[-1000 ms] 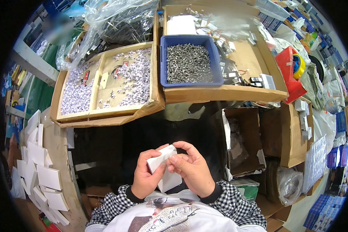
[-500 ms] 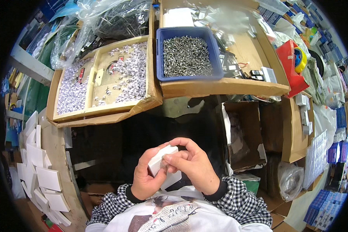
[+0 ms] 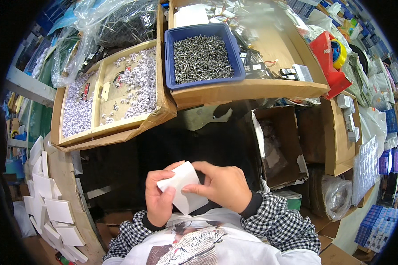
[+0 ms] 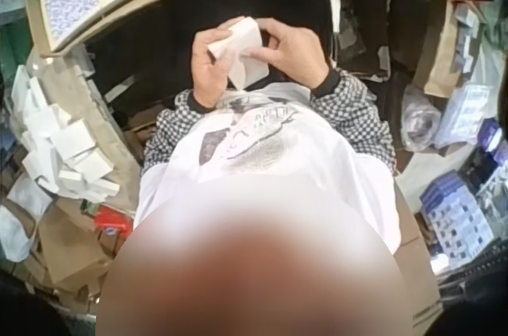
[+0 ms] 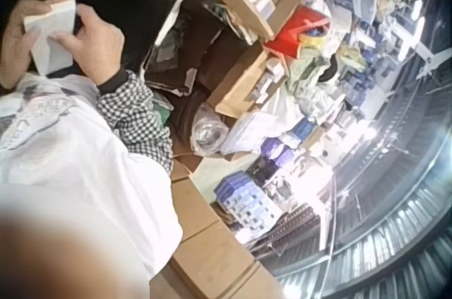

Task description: The person assembles small electronic components by hand, picking up white rectangular parts and inserting them into a small white box. They repeatedly reach for components from trays and place them into the box, then set the box aside and repeat the process.

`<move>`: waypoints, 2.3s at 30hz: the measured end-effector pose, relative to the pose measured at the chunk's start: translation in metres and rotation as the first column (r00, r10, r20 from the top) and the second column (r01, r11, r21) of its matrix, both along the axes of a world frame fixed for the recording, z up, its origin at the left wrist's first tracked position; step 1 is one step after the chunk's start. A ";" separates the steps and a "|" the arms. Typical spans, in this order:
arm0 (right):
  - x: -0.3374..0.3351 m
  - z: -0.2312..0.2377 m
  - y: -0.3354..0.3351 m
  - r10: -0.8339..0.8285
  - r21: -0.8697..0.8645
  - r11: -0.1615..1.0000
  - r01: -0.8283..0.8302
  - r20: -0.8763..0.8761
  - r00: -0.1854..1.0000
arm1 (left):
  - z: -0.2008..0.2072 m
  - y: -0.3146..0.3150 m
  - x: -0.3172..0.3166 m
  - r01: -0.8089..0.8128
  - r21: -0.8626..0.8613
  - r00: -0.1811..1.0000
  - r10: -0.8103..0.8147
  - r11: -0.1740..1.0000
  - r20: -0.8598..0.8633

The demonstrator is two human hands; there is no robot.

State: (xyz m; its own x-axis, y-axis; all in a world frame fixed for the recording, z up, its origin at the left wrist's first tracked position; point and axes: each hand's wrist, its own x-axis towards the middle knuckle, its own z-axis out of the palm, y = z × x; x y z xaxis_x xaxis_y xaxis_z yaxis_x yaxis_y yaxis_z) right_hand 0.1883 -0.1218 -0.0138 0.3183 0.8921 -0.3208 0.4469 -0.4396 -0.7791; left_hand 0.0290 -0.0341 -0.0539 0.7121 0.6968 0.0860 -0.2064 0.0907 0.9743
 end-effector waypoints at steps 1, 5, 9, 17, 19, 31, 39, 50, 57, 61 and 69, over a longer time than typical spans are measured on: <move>-0.003 -0.008 -0.001 0.039 0.084 0.995 -0.047 0.091 0.995 | -0.002 0.001 0.000 -0.051 -0.049 0.999 0.050 0.998 -0.016; -0.019 -0.031 -0.007 0.015 0.240 0.970 0.039 -0.221 0.975 | -0.008 0.002 0.002 -0.187 -0.212 0.980 0.170 0.959 -0.100; -0.011 -0.042 -0.010 -0.109 0.095 0.981 0.168 -0.448 0.887 | -0.014 0.025 0.011 -0.095 -0.200 0.967 0.042 0.975 -0.253; 0.049 -0.046 -0.002 0.110 -0.049 0.987 -0.154 -0.494 0.863 | 0.018 0.041 0.034 0.644 0.729 0.765 -0.213 0.234 -0.608; 0.058 -0.032 0.003 0.193 -0.133 0.954 -0.267 -0.407 0.893 | 0.023 0.035 0.043 0.660 0.720 0.748 -0.268 0.213 -0.607; 0.250 0.094 0.007 -0.056 0.109 0.990 -0.094 0.892 0.449 | 0.000 0.025 0.036 0.735 -0.074 0.625 -0.715 0.674 -0.313; 0.294 0.071 0.002 0.276 -0.240 0.959 -0.151 0.912 0.303 | -0.003 0.026 0.038 0.721 -0.148 0.620 -0.726 0.677 -0.299; 0.285 0.085 0.006 0.208 -0.190 0.978 -0.088 0.845 0.492 | -0.009 0.028 0.041 0.720 -0.191 0.613 -0.741 0.667 -0.273; 0.284 0.133 -0.003 0.276 -0.138 0.943 -0.304 0.835 0.476 | -0.018 0.029 0.039 0.710 -0.207 0.629 -0.738 0.673 -0.244; 0.299 0.156 0.013 0.284 -0.352 0.935 -0.038 0.681 0.675 | -0.018 0.029 0.041 0.720 -0.163 0.639 -0.736 0.674 -0.223; 0.348 0.125 0.083 0.237 -0.169 0.971 -0.167 0.727 0.645 | -0.024 0.025 0.039 0.609 -0.334 0.752 -0.658 0.720 -0.047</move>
State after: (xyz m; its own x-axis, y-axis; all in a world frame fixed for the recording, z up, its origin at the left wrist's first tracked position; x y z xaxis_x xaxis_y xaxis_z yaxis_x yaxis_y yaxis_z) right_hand 0.5361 -0.0393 0.1111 0.2959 0.9459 -0.1334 0.9426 -0.3117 -0.1193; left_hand 0.0681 -0.0090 -0.0778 0.9813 0.0522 -0.1852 0.1470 0.4177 0.8966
